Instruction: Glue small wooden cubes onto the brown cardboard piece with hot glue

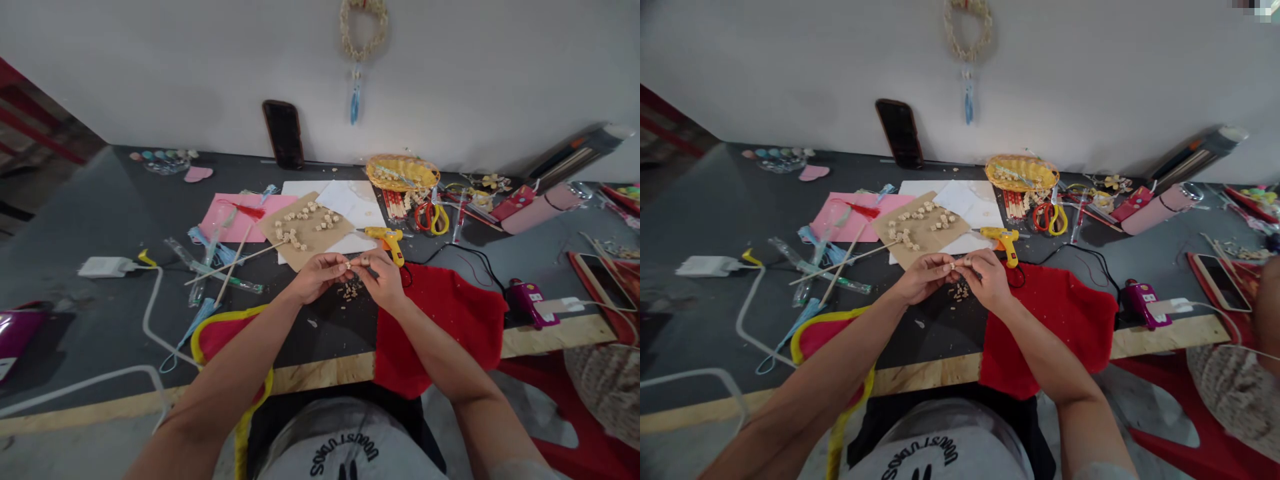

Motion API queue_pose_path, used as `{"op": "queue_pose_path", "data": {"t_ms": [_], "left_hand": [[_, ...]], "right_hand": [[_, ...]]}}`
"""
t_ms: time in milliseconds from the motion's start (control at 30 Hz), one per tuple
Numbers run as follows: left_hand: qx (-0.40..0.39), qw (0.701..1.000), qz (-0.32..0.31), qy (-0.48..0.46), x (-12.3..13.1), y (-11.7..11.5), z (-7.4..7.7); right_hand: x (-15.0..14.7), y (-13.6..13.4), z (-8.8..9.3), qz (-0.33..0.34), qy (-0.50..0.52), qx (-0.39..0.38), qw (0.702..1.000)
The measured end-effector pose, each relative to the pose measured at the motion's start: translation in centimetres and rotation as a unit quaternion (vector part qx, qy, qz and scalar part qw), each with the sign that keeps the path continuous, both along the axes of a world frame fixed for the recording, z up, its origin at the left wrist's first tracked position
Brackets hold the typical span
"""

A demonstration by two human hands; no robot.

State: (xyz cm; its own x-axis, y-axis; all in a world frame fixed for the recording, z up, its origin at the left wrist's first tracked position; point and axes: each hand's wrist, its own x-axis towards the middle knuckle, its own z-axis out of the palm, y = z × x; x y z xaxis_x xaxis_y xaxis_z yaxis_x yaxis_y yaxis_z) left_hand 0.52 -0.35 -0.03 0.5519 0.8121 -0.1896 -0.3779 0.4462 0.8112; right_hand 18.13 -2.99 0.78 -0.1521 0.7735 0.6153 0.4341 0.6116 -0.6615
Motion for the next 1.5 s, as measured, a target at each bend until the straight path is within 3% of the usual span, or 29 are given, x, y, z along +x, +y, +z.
{"op": "queue_pose_path", "data": {"t_ms": [800, 1033, 1267, 1500], "left_hand": [[0.009, 1.000, 0.005, 0.011, -0.1, 0.0, -0.2], [0.000, 1.000, 0.012, 0.000, -0.1, 0.0, -0.2], [0.006, 1.000, -0.003, 0.013, 0.0, 0.0, -0.6], [0.015, 0.999, -0.010, 0.028, 0.0, 0.0, -0.3]], "right_hand": [[0.3, 0.0, -0.3, 0.011, -0.057, -0.003, 0.998], [1.0, 0.0, 0.2, 0.028, -0.003, -0.038, 0.999], [0.8, 0.0, -0.4, 0.062, -0.034, -0.042, 0.997], [0.7, 0.2, -1.0, 0.023, -0.048, -0.033, 0.998]]}}
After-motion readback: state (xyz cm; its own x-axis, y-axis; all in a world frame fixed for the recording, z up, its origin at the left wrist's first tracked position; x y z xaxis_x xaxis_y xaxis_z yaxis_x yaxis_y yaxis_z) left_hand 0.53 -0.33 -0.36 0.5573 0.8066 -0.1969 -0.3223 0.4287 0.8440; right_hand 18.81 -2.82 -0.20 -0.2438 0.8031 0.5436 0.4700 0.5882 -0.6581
